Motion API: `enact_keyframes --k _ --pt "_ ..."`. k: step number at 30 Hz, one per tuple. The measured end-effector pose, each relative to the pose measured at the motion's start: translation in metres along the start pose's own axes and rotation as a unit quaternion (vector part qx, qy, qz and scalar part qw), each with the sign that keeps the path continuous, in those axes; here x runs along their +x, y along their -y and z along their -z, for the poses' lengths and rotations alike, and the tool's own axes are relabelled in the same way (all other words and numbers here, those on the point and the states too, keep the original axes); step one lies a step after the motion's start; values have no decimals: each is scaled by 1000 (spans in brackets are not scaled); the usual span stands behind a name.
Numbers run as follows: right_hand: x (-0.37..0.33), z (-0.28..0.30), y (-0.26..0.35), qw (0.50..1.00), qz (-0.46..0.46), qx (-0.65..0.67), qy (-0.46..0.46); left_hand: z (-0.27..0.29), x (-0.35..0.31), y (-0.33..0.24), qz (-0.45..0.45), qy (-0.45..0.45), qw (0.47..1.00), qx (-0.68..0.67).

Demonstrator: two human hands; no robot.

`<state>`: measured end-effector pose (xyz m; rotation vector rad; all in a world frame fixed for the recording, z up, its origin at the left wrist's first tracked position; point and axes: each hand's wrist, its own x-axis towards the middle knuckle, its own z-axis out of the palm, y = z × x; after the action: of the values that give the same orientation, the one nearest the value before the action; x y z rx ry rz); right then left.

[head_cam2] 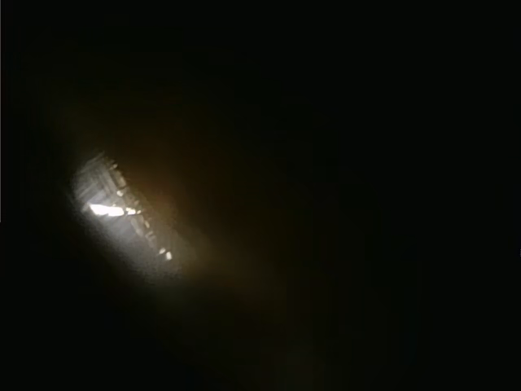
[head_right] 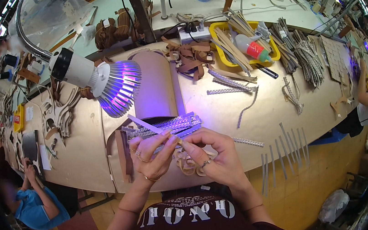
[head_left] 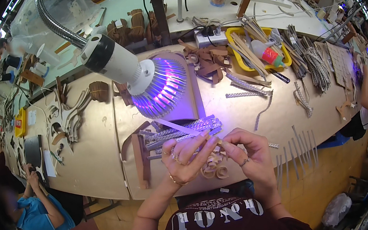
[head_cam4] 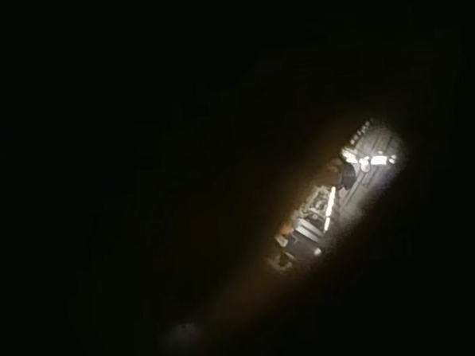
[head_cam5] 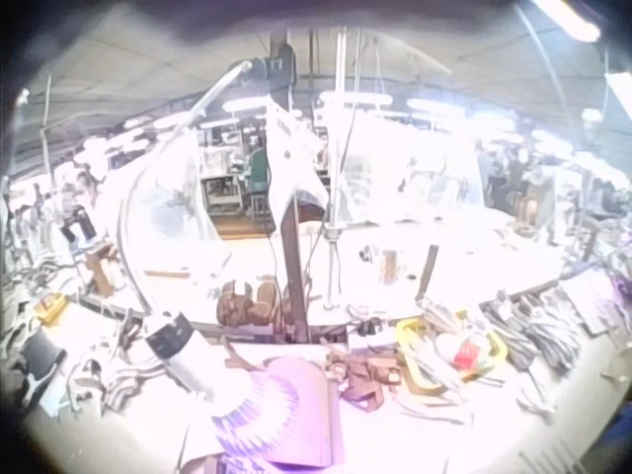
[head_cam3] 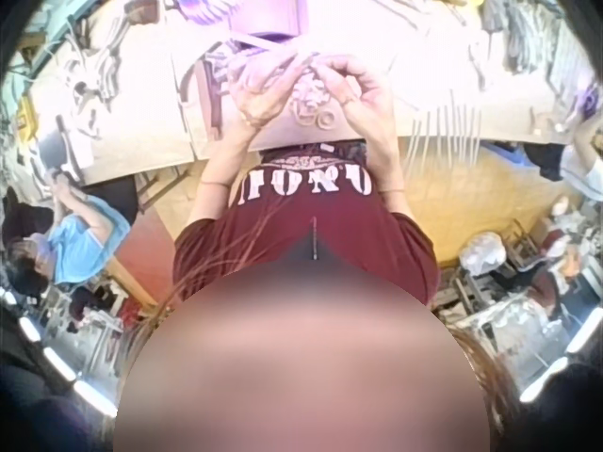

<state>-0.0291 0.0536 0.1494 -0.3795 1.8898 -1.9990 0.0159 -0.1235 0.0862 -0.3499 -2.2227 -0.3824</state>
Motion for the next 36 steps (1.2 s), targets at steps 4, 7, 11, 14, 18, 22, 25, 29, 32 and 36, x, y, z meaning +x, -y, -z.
enact_keyframes --k 4,7,11,14,18,22,25,29,32,36 --pt "6 2 -3 1000 -7 0 1 -4 2 5 -6 -2 1000 -12" --pt "7 3 -4 1000 -17 3 2 -5 3 7 -9 -2 1000 -16" --pt "7 4 -8 1000 -6 9 10 -10 6 10 -17 -11 996 -81" --pt "8 6 -13 1000 -9 18 14 -18 9 8 -8 -40 988 -149" --pt "11 8 -19 998 33 -16 44 -15 10 5 33 -18 966 -256" --pt "11 8 -20 996 52 -32 70 -12 10 11 -2 -30 973 -227" --pt "9 7 -18 997 37 -5 74 -10 11 19 -44 -31 976 -213" --pt "7 6 -13 998 0 12 67 -7 11 23 -78 -13 976 -205" --pt "7 4 -11 998 -5 10 61 -6 12 22 -92 -14 977 -189" --pt "9 5 -11 998 3 2 67 -5 14 22 -102 -10 979 -177"
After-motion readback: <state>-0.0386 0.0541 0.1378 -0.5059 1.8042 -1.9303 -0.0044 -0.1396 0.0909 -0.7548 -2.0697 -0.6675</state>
